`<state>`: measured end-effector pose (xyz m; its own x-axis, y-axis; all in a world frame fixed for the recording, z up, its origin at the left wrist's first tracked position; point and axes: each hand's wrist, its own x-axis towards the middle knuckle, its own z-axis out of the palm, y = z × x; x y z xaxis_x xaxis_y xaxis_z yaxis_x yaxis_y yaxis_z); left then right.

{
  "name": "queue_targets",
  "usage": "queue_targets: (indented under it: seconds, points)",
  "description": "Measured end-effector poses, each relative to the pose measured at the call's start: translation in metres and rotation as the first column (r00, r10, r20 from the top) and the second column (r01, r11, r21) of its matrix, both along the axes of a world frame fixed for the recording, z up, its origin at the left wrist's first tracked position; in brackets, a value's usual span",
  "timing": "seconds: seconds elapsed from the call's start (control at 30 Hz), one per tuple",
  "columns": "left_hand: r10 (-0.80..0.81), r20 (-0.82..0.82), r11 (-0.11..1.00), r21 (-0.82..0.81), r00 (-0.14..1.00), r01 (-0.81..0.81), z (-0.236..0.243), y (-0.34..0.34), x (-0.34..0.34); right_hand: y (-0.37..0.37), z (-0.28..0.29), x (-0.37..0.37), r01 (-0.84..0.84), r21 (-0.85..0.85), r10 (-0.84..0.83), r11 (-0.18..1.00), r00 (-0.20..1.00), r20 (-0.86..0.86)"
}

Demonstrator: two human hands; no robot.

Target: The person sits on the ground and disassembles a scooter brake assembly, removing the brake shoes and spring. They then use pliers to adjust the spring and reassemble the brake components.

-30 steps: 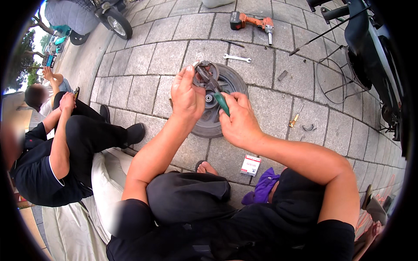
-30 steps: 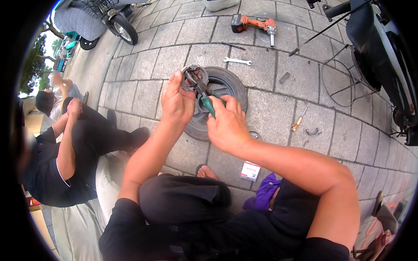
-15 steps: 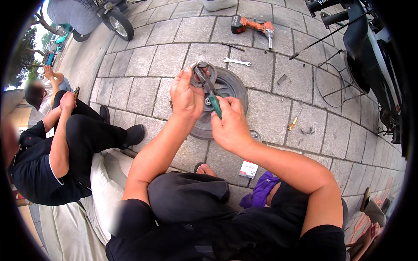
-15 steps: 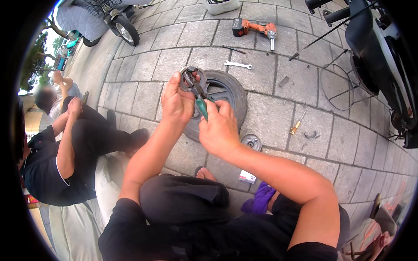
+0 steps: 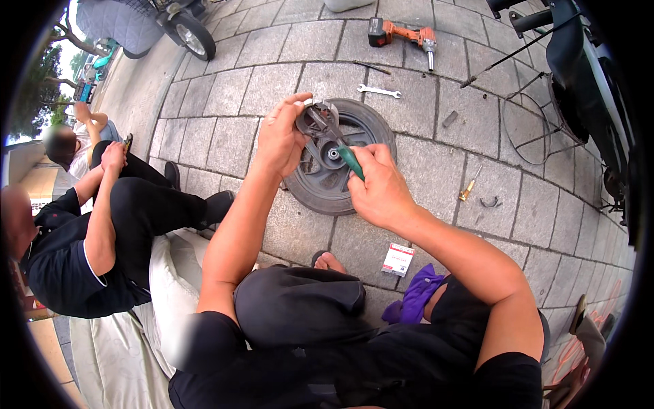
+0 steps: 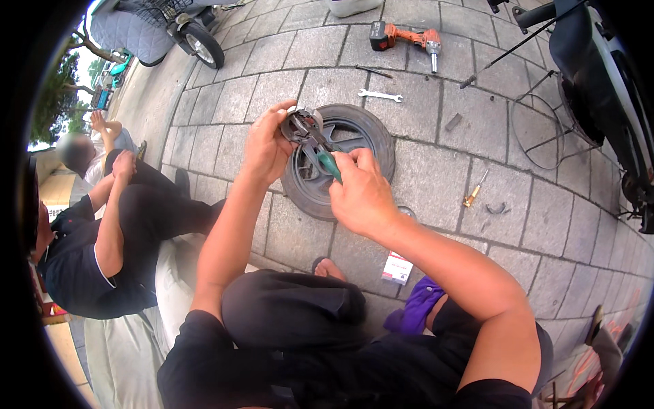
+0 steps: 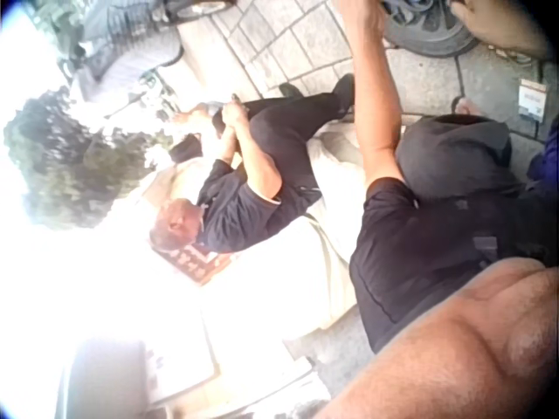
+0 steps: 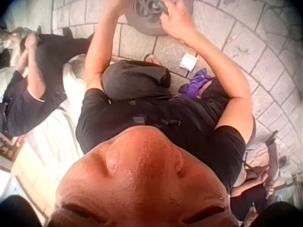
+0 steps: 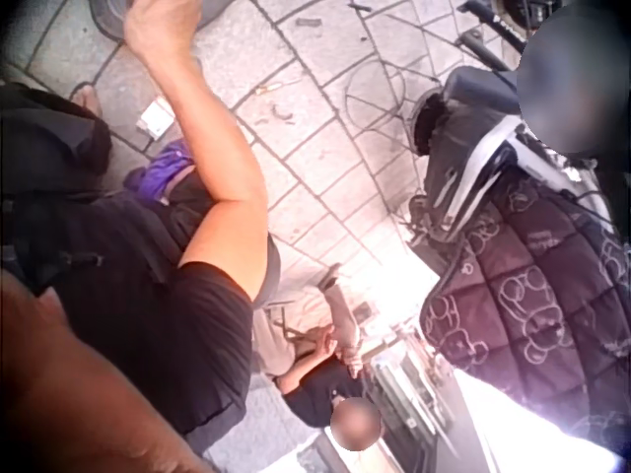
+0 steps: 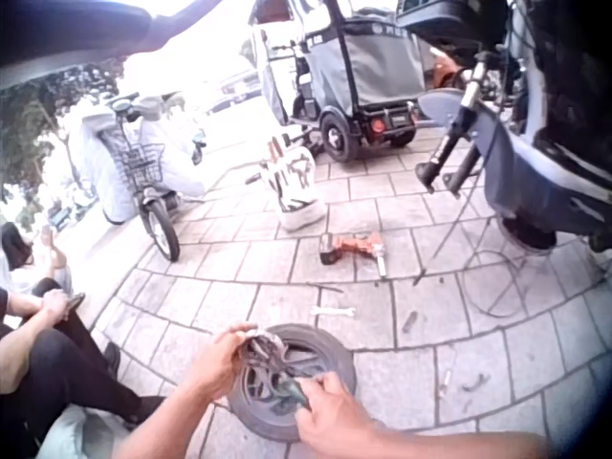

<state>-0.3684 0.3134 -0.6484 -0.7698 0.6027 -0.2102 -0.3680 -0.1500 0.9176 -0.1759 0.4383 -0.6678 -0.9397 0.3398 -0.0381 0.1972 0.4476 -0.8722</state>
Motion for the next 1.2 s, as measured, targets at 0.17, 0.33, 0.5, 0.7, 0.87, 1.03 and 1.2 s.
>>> queue_targets:
  seconds: [0.17,0.33,0.5,0.7,0.87,1.03,1.2]
  points:
    - [-0.32,-0.084,0.854,-0.457,0.944,0.249,0.042,-0.005,-0.025,0.022,0.011,-0.002,-0.115,0.08,0.105,0.99,0.987,0.118]
    - [-0.661,-0.084,0.537,-0.747,0.746,0.392,0.041,0.008,-0.051,0.033,0.016,-0.005,-0.227,0.203,0.205,0.953,0.971,0.124]
    - [-0.367,0.106,0.792,-0.485,0.924,0.371,0.038,0.008,-0.054,0.037,0.018,-0.008,-0.229,0.125,0.206,0.965,0.962,0.178]
    - [-0.233,0.269,0.906,-0.29,0.935,0.309,0.016,0.003,-0.051,0.033,0.023,-0.009,-0.211,0.11,0.184,0.971,0.96,0.213]
    - [-0.232,0.216,0.922,-0.263,0.948,0.285,0.012,0.004,-0.042,0.031,0.022,-0.009,-0.221,0.165,0.186,0.961,0.961,0.207]
    - [-0.252,0.221,0.942,-0.168,0.942,0.291,0.01,0.005,-0.038,0.032,0.022,-0.01,-0.219,0.19,0.178,0.957,0.961,0.21]
    - [-0.205,0.18,0.967,-0.117,0.962,0.228,-0.001,0.007,-0.035,0.027,0.017,-0.008,-0.184,0.238,0.141,0.954,0.972,0.188]
